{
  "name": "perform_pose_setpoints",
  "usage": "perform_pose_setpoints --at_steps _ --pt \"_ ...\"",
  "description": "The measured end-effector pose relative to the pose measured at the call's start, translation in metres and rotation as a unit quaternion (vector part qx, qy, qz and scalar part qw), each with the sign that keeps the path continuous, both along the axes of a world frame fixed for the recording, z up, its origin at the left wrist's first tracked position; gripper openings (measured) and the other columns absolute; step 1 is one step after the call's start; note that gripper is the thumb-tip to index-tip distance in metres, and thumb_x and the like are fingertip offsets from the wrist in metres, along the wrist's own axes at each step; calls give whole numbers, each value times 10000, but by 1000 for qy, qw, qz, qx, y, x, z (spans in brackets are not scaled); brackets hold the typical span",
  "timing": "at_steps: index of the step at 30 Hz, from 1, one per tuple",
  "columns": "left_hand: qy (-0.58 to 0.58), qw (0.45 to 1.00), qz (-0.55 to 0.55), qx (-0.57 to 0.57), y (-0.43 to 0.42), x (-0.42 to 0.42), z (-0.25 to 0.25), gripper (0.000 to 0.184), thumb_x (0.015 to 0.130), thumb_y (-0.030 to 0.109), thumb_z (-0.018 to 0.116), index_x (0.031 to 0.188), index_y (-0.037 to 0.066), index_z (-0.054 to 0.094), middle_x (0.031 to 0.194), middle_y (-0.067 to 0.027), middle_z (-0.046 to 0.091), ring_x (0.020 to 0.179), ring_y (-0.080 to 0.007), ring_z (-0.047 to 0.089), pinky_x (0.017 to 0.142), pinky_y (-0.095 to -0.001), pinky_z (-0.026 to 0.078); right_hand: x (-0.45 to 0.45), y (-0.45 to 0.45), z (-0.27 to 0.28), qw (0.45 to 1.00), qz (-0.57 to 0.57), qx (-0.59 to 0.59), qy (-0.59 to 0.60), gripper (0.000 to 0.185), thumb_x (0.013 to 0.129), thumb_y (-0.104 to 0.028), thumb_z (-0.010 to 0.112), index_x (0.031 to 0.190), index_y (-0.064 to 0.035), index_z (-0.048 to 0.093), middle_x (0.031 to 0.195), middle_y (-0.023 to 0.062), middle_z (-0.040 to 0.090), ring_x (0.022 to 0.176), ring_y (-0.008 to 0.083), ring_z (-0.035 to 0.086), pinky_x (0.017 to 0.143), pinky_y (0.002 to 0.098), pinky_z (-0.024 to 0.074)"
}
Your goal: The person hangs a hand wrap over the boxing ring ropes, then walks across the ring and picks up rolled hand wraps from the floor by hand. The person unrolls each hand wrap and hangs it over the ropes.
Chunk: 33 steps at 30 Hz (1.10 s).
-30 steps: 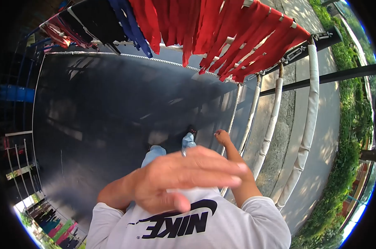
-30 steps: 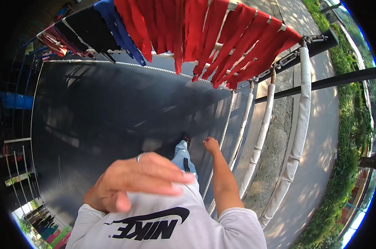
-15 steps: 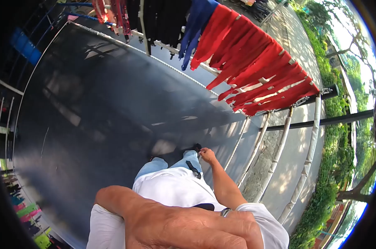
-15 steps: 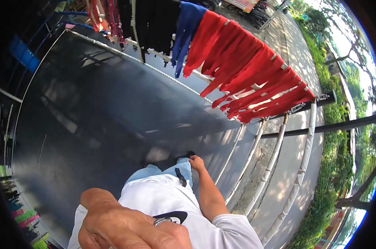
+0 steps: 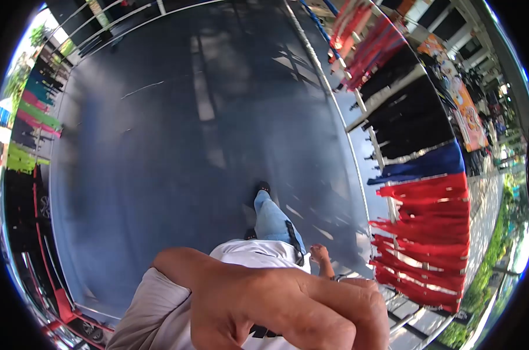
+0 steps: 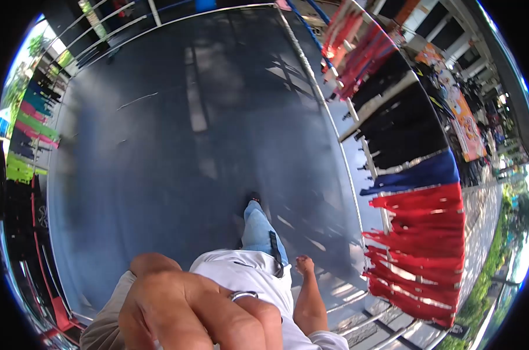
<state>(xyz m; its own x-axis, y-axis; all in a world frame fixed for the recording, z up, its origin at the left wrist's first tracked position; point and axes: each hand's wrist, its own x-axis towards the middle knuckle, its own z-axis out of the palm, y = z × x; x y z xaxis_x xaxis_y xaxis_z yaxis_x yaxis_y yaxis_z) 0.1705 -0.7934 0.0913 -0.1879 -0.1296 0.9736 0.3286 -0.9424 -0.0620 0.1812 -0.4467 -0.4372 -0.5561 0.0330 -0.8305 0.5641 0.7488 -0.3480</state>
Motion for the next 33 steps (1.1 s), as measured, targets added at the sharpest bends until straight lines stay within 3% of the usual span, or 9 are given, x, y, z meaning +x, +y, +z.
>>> perform_pose_setpoints --at_steps 5,9,17,20,22,23,29,32,33 --pt "-412 879 161 -178 -128 -7 12 212 928 237 753 871 44 685 887 -128 703 877 -248 593 751 -364 481 -90 -74 -68 985 172 8 6 287 905 -210 641 1169 -135 726 1034 99 762 804 192 766 710 318 619" --pt "-550 723 356 -219 -212 -68 -82 321 1065 275 549 836 56 602 789 -68 628 767 -173 574 729 -320 461 -186 -176 -29 914 399 49 54 293 849 -183 655 1123 -208 754 970 42 765 887 179 748 827 297 595" --pt "-910 197 363 -33 -349 17 -390 306 1012 284 621 769 100 588 680 43 510 579 -56 444 510 -231 346 -371 -394 2 964 260 -38 41 202 942 -180 583 1058 -111 734 882 58 743 771 152 733 664 290 585" --pt "-907 -82 394 -124 -346 127 -478 424 942 369 598 859 -36 694 739 -159 656 713 -283 606 711 -458 470 -411 -481 30 968 234 -71 48 197 953 -175 573 1046 -97 728 852 49 742 746 153 730 621 290 576" --pt "-884 -223 332 -242 -328 203 -527 400 952 345 556 969 -17 725 929 -203 735 949 -409 693 806 -458 519 -421 -537 48 961 264 -66 55 196 957 -177 574 1043 -88 726 821 41 736 720 151 725 598 293 571" --pt "-807 -226 231 -495 -331 230 -522 372 974 275 504 1112 -3 710 1069 -213 730 1054 -422 678 867 -450 539 -425 -564 44 950 299 -58 63 198 957 -176 577 1051 -89 728 817 41 736 713 151 724 595 293 571" --pt "-937 -214 167 -219 -403 259 -561 376 997 272 456 1026 -1 714 927 -170 745 856 -378 718 745 -468 555 -420 -691 8 906 419 6 61 205 942 -194 611 1084 -111 735 798 38 734 687 146 717 580 292 569" --pt "-987 -114 106 -50 -506 229 -564 310 979 247 510 1011 9 707 927 -191 749 850 -393 723 753 -471 563 -391 -767 40 899 436 45 -2 205 923 -208 632 1075 -120 738 827 39 738 704 142 718 579 294 567" --pt "-960 -79 122 -239 -554 224 -574 312 964 263 528 969 7 706 863 -197 732 755 -385 698 712 -477 551 -387 -788 33 899 436 32 -27 208 914 -209 639 1075 -122 738 837 39 740 711 142 719 581 294 566"
